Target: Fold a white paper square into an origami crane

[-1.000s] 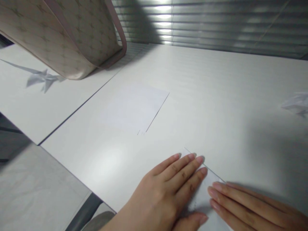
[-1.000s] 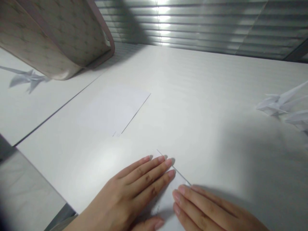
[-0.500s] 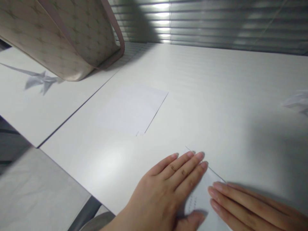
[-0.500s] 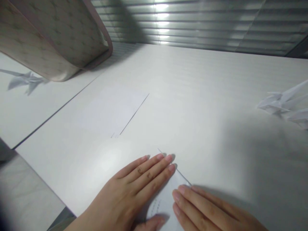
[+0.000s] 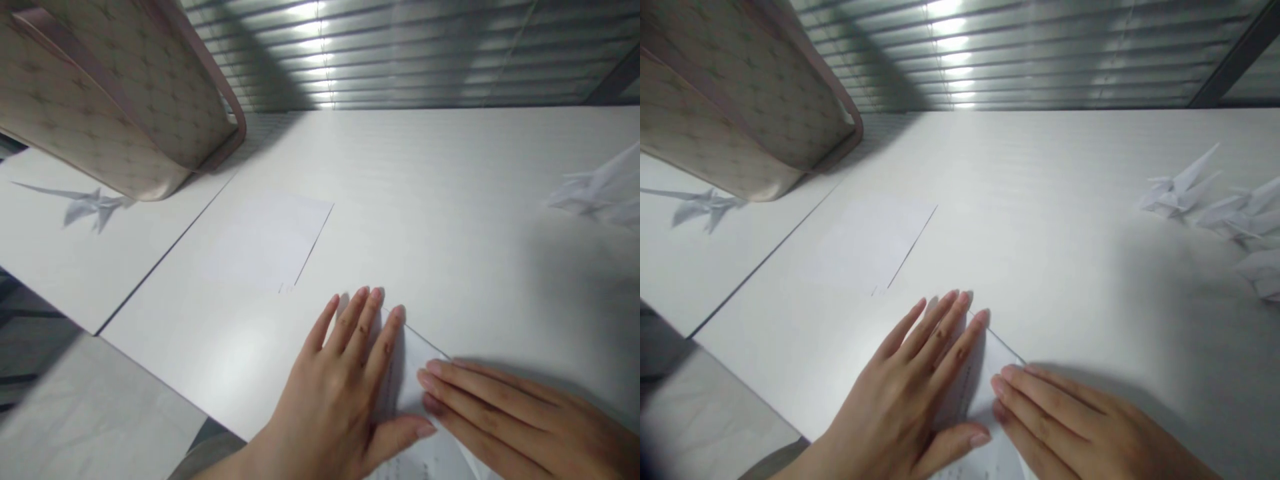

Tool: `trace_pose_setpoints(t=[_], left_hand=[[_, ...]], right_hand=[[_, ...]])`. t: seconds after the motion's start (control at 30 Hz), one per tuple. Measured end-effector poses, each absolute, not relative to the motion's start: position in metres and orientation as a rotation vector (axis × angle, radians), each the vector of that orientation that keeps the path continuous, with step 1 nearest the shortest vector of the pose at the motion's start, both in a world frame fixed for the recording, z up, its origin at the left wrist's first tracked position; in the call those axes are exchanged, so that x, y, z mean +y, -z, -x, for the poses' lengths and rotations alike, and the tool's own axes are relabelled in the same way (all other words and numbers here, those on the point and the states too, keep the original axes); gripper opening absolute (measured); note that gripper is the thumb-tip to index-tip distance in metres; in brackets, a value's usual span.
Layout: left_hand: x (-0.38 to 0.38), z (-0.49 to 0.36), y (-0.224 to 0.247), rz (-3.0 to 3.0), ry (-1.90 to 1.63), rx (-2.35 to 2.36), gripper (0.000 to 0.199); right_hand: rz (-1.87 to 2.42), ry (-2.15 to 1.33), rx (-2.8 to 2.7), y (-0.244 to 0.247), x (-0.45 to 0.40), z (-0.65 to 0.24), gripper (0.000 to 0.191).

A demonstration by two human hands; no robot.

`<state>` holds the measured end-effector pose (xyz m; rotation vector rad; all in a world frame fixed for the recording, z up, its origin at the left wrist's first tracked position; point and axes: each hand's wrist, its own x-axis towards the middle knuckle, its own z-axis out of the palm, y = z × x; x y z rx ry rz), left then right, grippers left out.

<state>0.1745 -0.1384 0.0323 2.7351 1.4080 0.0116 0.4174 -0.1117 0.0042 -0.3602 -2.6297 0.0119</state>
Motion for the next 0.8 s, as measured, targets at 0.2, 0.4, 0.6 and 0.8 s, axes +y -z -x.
trace_pose_setpoints(t=[0.2,0.4,0.6,0.8], left_hand=[[-0.144,-0.188,-0.032,-2.759,-0.004,1.495,0.075],[-0.135,-0.187,-0.033,-2.704,-0.039,1.273,0.062],[-0.133,-0.185,-0.032,-2.597,-0.058,1.237,0.075],[-0.133,-0.187,-0.034,-2.61,0.0,1.265,0.073]], right_hand=[[0.425,-0.017,-2.597,-0.009,-0.116,-0.416,0.042],[0.569,-0.071,-2.484,-0.004,-0.126,-0.411,0.044],[0.557,-0.045,-2.503,-0.002,-0.128,-0.412,0.038],[0.446,0.012,-2.518,-0.005,-0.131,-0.42,0.045]])
